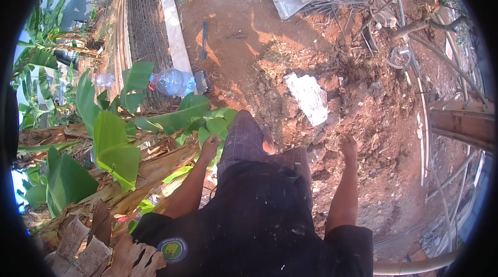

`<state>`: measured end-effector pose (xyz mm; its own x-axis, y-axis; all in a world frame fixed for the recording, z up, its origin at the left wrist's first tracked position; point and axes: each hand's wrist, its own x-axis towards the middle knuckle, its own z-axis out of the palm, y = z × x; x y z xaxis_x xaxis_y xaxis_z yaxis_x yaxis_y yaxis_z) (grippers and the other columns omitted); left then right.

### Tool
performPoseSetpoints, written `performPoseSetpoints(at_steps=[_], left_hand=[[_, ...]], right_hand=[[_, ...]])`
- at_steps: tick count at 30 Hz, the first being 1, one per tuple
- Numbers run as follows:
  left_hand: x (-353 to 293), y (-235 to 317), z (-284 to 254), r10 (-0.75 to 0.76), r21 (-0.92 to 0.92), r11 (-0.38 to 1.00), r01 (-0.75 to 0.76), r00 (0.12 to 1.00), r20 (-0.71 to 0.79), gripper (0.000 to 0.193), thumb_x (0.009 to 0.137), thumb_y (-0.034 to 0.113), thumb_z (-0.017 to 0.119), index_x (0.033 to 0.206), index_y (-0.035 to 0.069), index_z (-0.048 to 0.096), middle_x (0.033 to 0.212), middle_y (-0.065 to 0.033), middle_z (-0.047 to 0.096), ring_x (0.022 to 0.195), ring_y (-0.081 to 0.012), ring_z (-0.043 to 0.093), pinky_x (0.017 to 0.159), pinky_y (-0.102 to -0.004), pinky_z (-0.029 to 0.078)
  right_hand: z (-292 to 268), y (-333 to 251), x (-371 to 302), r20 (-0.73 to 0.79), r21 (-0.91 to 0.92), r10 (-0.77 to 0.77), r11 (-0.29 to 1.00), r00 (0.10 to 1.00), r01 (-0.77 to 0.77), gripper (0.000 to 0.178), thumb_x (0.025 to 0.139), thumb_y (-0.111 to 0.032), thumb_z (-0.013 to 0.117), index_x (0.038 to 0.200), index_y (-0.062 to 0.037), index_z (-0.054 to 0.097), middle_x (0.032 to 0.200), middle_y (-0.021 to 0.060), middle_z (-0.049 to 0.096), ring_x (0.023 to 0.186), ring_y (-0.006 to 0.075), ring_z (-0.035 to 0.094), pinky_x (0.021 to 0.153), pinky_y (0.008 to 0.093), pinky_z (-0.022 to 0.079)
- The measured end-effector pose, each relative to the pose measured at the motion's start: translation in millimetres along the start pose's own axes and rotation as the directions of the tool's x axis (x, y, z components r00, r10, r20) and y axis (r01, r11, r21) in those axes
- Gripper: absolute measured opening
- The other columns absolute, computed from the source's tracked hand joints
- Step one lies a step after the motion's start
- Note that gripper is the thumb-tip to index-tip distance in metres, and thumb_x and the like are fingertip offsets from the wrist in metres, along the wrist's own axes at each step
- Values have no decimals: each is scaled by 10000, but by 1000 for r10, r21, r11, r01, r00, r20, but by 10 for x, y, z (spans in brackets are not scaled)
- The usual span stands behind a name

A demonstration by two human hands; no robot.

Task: The person places metal stirrups onto a long rebar mat and secures them with wire ties. They move along the mat, positioning each stirrup and twisting the wire to fasten it in place.

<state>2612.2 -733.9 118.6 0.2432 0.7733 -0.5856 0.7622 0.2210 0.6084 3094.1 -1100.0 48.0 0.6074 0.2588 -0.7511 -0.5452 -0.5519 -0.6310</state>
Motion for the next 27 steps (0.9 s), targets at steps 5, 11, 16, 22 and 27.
performPoseSetpoints(at_steps=[5, 11, 16, 22, 27], left_hand=[[337, -246, 74, -156, -102, 982, 162, 986, 62, 552, 912, 301, 633, 1326, -54, 543, 1257, -233, 621, 1139, -299, 610, 971, -371, 460], [1285, -742, -303, -207, -48, 973, 225, 947, 247, 510, 907, 322, 639, 1259, -44, 586, 960, -154, 701, 827, -250, 649, 745, -382, 511], [2096, 446, -1400, -241, -486, 852, 195, 970, -34, 568, 907, 351, 662, 1333, -11, 563, 1199, -189, 642, 1021, -240, 628, 863, -348, 505], [2856, 1370, -2163, -231, -646, 763, 34, 947, -223, 484, 926, 227, 619, 1313, -56, 556, 1130, -146, 658, 1017, -194, 612, 901, -319, 477], [3102, 776, -1677, -309, -636, 762, 121, 931, -193, 484, 928, 279, 616, 1292, -37, 579, 1110, -122, 667, 964, -174, 618, 865, -306, 484]], right_hand=[[684, -1157, 692, 88, -157, -78, 983, 993, 91, 412, 963, -149, 535, 1361, -39, 524, 1046, 91, 673, 846, 173, 665, 679, 285, 544], [2062, -1732, 994, 207, -332, 167, 939, 964, -91, 319, 900, -184, 601, 1204, -90, 621, 942, 82, 680, 742, 179, 659, 608, 347, 524], [3190, -2404, 1306, 378, -648, 294, 761, 878, 24, 231, 970, -248, 590, 1122, -78, 626, 912, 74, 681, 732, 187, 654, 618, 353, 536], [4478, -3917, 1659, 449, -667, 131, 707, 884, 234, 235, 977, -182, 586, 1177, -65, 626, 914, 92, 685, 736, 194, 665, 593, 372, 536], [5183, -4723, 2528, 582, -722, 83, 510, 809, 468, 271, 928, -209, 626, 1158, -72, 660, 932, 97, 696, 716, 199, 674, 580, 350, 555]])
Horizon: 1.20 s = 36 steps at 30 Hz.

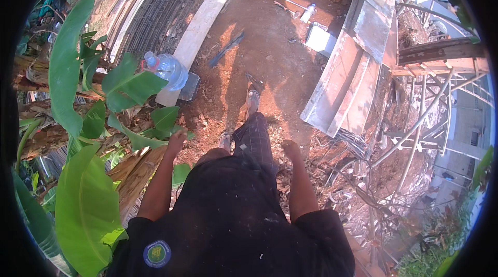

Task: The person places metal stirrups onto a long rebar mat and secures them with wire ties. They move along the mat, positioning each stirrup and twisting the wire to fasten it in place.

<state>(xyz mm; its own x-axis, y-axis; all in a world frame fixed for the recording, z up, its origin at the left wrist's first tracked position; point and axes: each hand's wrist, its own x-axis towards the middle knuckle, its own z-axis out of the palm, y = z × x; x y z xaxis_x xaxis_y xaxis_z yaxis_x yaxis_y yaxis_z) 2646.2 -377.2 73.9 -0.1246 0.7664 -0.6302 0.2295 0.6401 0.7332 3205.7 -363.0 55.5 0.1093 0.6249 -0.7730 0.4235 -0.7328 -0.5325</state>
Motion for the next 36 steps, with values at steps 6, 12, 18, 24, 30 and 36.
performPoseSetpoints(at_steps=[6, 12, 18, 24, 30, 36], left_hand=[[-386, -1388, 228, -285, -10, 958, 287, 945, -160, 406, 870, 269, 634, 1168, -6, 665, 912, -142, 702, 773, -203, 645, 720, -365, 526], [-413, -768, 1214, -621, -303, 776, 554, 756, -208, 491, 905, 328, 658, 1268, 1, 604, 957, -106, 668, 842, -176, 604, 768, -338, 501], [822, -49, 2125, -389, -92, 919, 384, 921, -37, 656, 821, 371, 742, 1320, -3, 538, 1339, -245, 534, 1237, -378, 519, 1045, -438, 413], [1553, -544, 2702, -346, 415, 828, 376, 926, -150, 638, 725, 270, 804, 1274, 25, 590, 1368, -215, 507, 1288, -389, 447, 1094, -482, 370], [1700, -664, 2355, -394, 365, 840, 401, 914, -98, 537, 715, 283, 800, 1181, 50, 667, 1320, -207, 558, 1233, -379, 523, 1074, -477, 398], [1735, -564, 2239, -439, 314, 841, 441, 895, -83, 470, 752, 267, 770, 1145, 26, 678, 1305, -234, 576, 1225, -387, 539, 1059, -463, 419]], right_hand=[[-268, -560, 1284, 190, -72, 180, 983, 965, -169, 196, 934, -120, 607, 1121, -63, 623, 880, 89, 681, 658, 193, 651, 559, 362, 543], [-237, -1038, 2874, 253, -438, -172, 857, 952, 271, 270, 877, -159, 644, 1118, -42, 676, 852, 96, 711, 670, 191, 679, 609, 341, 554], [341, -1187, 3997, 257, -318, -9, 943, 966, 93, 335, 860, -295, 663, 1080, -46, 700, 861, 152, 728, 783, 221, 710, 752, 384, 539], [1154, -786, 5445, 145, -512, 55, 859, 988, 27, 282, 867, -192, 683, 1100, -34, 670, 875, 144, 718, 772, 234, 704, 715, 377, 556], [1735, -500, 6319, -95, -785, 48, 611, 994, -104, 492, 858, -207, 609, 1292, -3, 499, 1187, 308, 621, 1134, 455, 605, 949, 524, 496], [2096, -264, 6426, -69, -769, 150, 622, 986, -148, 536, 826, -250, 676, 1279, -8, 523, 1170, 275, 640, 1077, 421, 647, 914, 512, 520]])
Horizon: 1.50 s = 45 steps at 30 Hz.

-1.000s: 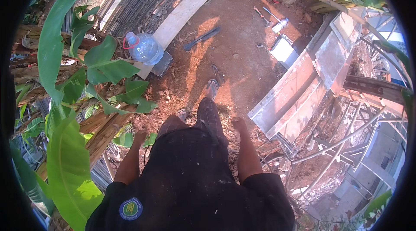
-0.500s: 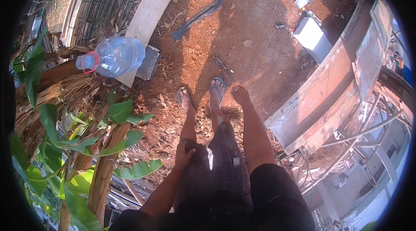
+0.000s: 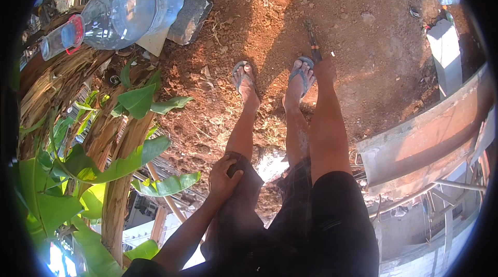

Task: The person places metal stirrups onto a long rebar mat and secures them with wire ties. They move along the mat, positioning each stirrup and twisting the wire to fasten it in place.

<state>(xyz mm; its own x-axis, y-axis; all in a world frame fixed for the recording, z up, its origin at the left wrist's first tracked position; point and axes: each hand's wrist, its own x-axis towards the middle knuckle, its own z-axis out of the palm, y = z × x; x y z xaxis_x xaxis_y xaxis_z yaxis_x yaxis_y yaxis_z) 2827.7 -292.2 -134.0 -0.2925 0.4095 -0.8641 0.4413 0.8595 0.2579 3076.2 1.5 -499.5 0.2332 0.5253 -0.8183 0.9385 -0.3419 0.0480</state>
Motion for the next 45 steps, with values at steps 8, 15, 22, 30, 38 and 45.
performPoseSetpoints(at_steps=[8, 15, 22, 30, 38, 45], left_hand=[[-75, 130, -43, 26, 40, 999, -24, 999, -47, 479, 787, 297, 731, 1182, 34, 667, 1339, -224, 555, 1239, -395, 524, 1054, -482, 414], [-93, 76, 100, 75, 90, 994, -68, 994, -82, 444, 804, 304, 722, 1172, 60, 673, 1343, -195, 564, 1240, -375, 531, 1042, -489, 416], [-72, 149, 121, 58, -12, 998, -60, 993, -104, 490, 814, 316, 710, 1215, 43, 637, 1361, -203, 543, 1268, -387, 504, 1078, -499, 385], [-450, 424, -13, -190, -261, 959, 109, 932, -310, 829, 877, 478, 640, 1523, 81, 306, 1569, -221, 264, 1454, -385, 252, 1173, -519, 247], [-1620, 2019, -1049, 210, -840, 351, -413, 909, -360, 674, 1041, 505, 377, 1442, -36, 339, 1304, -180, 548, 1229, -276, 511, 1052, -387, 385], [-2046, 1689, -1193, 85, -403, 785, -471, 725, -683, 851, 978, 638, 384, 1494, -34, 303, 1456, -302, 418, 1385, -389, 392, 1120, -442, 328]], right_hand=[[-360, -291, -469, 125, -80, -326, 938, 937, 337, 476, 825, -285, 672, 1203, -14, 574, 1156, 251, 650, 1130, 398, 619, 946, 478, 497], [197, -582, -17, -111, -110, -81, 992, 991, 69, 397, 922, -240, 598, 1279, -76, 545, 1301, 204, 574, 1158, 444, 587, 943, 528, 499], [-21, -417, -397, -137, 1, -435, 898, 890, 440, 426, 913, -288, 609, 1298, -114, 561, 1249, 247, 595, 1159, 440, 574, 943, 521, 486], [-1715, -445, -3347, 418, 276, -595, 803, 687, 528, 248, 894, -206, 671, 1079, -42, 651, 858, 162, 685, 800, 289, 664, 737, 409, 507], [-3275, -489, -5415, 378, 515, -863, 497, 336, 698, 456, 980, -343, 609, 1317, -43, 544, 1119, 118, 657, 1046, 251, 627, 900, 353, 481], [-3660, -1072, -6206, 693, 498, -657, 735, 298, 461, 372, 981, -337, 625, 1217, -60, 547, 948, 54, 634, 797, 169, 651, 708, 329, 540]])
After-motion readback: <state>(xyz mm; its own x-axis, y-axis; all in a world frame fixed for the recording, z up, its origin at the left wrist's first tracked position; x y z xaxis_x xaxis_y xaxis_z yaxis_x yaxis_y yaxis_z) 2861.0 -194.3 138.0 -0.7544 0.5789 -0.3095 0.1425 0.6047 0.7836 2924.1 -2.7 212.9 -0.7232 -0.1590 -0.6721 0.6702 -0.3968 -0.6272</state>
